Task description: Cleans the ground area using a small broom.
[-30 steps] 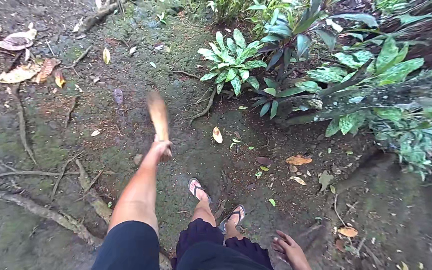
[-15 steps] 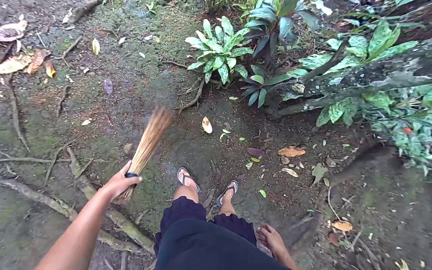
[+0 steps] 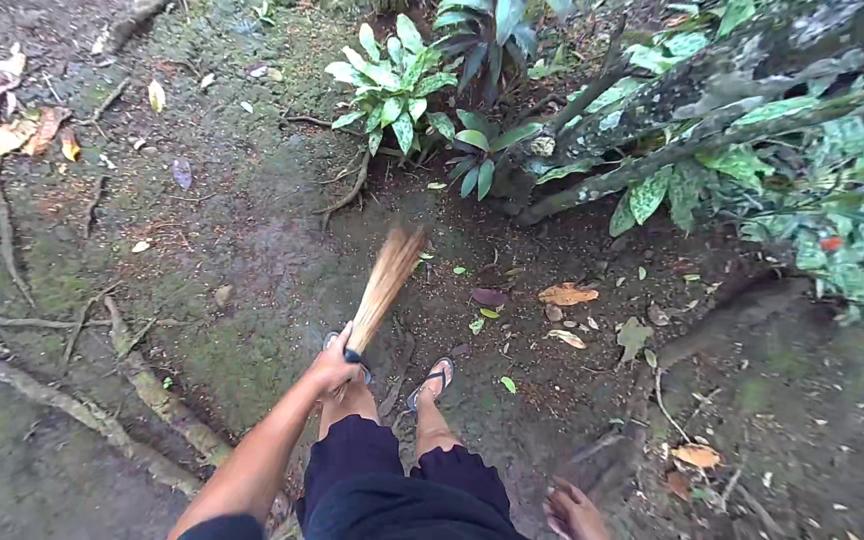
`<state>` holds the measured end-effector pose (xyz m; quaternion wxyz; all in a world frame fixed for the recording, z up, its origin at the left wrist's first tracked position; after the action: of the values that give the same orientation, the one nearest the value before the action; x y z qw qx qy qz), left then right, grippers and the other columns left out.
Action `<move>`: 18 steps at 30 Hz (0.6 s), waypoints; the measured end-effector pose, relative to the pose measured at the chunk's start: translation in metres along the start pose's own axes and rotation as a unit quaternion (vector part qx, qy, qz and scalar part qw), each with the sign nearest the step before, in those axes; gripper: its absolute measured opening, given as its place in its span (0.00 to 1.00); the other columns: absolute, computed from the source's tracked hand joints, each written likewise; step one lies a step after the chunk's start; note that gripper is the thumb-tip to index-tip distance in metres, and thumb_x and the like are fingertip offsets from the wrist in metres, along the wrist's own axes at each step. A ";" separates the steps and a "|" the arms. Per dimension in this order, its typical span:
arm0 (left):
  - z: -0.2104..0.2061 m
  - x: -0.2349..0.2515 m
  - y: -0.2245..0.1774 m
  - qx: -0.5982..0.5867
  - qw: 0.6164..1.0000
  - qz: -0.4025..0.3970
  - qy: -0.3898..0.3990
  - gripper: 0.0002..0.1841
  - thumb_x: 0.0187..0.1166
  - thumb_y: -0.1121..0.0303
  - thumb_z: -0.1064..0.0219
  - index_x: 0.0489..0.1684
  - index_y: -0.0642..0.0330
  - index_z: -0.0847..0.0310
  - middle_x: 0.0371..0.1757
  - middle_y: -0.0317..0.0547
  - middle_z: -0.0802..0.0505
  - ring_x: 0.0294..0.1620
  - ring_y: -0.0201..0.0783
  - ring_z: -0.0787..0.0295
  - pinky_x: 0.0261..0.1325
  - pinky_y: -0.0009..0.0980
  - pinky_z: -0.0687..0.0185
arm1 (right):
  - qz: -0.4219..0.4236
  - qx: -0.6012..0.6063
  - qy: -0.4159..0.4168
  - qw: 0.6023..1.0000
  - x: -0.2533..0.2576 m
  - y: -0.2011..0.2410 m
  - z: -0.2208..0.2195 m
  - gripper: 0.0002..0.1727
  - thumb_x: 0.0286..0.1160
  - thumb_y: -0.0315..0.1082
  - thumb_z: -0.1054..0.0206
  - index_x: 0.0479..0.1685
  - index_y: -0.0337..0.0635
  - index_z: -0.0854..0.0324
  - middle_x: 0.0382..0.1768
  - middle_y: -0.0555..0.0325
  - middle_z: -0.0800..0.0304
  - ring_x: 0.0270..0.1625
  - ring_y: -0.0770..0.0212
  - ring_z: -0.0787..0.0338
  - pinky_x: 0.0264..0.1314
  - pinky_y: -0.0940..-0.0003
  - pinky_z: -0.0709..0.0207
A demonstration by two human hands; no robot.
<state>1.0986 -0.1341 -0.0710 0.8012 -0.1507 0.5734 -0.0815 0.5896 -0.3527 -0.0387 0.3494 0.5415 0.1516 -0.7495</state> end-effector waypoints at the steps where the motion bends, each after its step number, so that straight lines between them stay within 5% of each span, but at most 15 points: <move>1: -0.002 -0.024 0.008 0.000 1.000 -0.001 0.003 0.66 0.59 0.62 0.17 0.97 0.29 0.71 0.74 0.66 0.18 0.70 0.63 0.17 0.69 0.66 0.23 | -0.012 -0.004 0.004 1.000 0.006 -0.008 0.006 0.27 0.90 0.30 0.45 0.86 0.37 0.40 0.59 0.36 0.19 0.43 0.55 0.12 0.46 0.61 0.16; 7: -0.011 -0.105 0.055 -0.031 0.993 0.081 -0.075 0.68 0.58 0.66 0.15 0.97 0.29 0.74 0.66 0.69 0.14 0.60 0.64 0.12 0.62 0.66 0.19 | 0.001 0.008 0.035 0.999 0.031 -0.004 -0.003 0.25 0.90 0.31 0.43 0.84 0.39 0.36 0.60 0.35 0.16 0.48 0.50 0.10 0.49 0.57 0.16; 10: -0.009 -0.078 0.063 -0.152 0.978 0.093 -0.111 0.64 0.64 0.70 0.20 0.98 0.40 0.74 0.77 0.70 0.23 0.68 0.63 0.16 0.66 0.62 0.20 | 0.029 0.023 0.059 0.998 0.028 0.015 -0.018 0.25 0.88 0.31 0.41 0.84 0.40 0.34 0.61 0.36 0.16 0.49 0.50 0.10 0.50 0.57 0.15; 13: -0.019 -0.021 0.028 -0.245 0.956 0.093 -0.129 0.60 0.66 0.71 0.22 0.96 0.51 0.71 0.79 0.68 0.25 0.71 0.59 0.18 0.68 0.57 0.19 | 0.050 0.042 0.074 0.995 0.022 0.023 -0.021 0.26 0.88 0.30 0.40 0.83 0.39 0.33 0.61 0.36 0.16 0.48 0.51 0.09 0.49 0.58 0.14; 15: -0.062 0.013 -0.005 -0.200 0.971 0.099 -0.081 0.60 0.63 0.68 0.20 0.95 0.55 0.66 0.78 0.68 0.24 0.73 0.58 0.20 0.71 0.56 0.21 | 0.051 0.044 0.083 0.994 0.020 0.020 -0.020 0.26 0.87 0.30 0.40 0.83 0.39 0.33 0.61 0.36 0.16 0.49 0.51 0.09 0.50 0.59 0.14; 18: -0.165 0.029 -0.057 -0.099 0.991 0.077 0.048 0.64 0.61 0.66 0.19 0.96 0.51 0.73 0.77 0.67 0.22 0.75 0.59 0.20 0.73 0.57 0.23 | 0.053 0.025 0.105 0.993 0.019 0.018 -0.030 0.27 0.86 0.30 0.38 0.83 0.38 0.34 0.60 0.36 0.15 0.49 0.51 0.09 0.50 0.58 0.14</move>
<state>0.9554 -0.2212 -0.1269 0.7575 -0.1806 0.6266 0.0305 0.6198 -0.3545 -0.0646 0.3574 0.6331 0.1402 -0.6722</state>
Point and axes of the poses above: each hand's wrist, its own x-axis towards the middle knuckle, its own z-axis out of the back of the hand, y = z × x, the point moved 8 cm from there along x, towards the middle knuckle
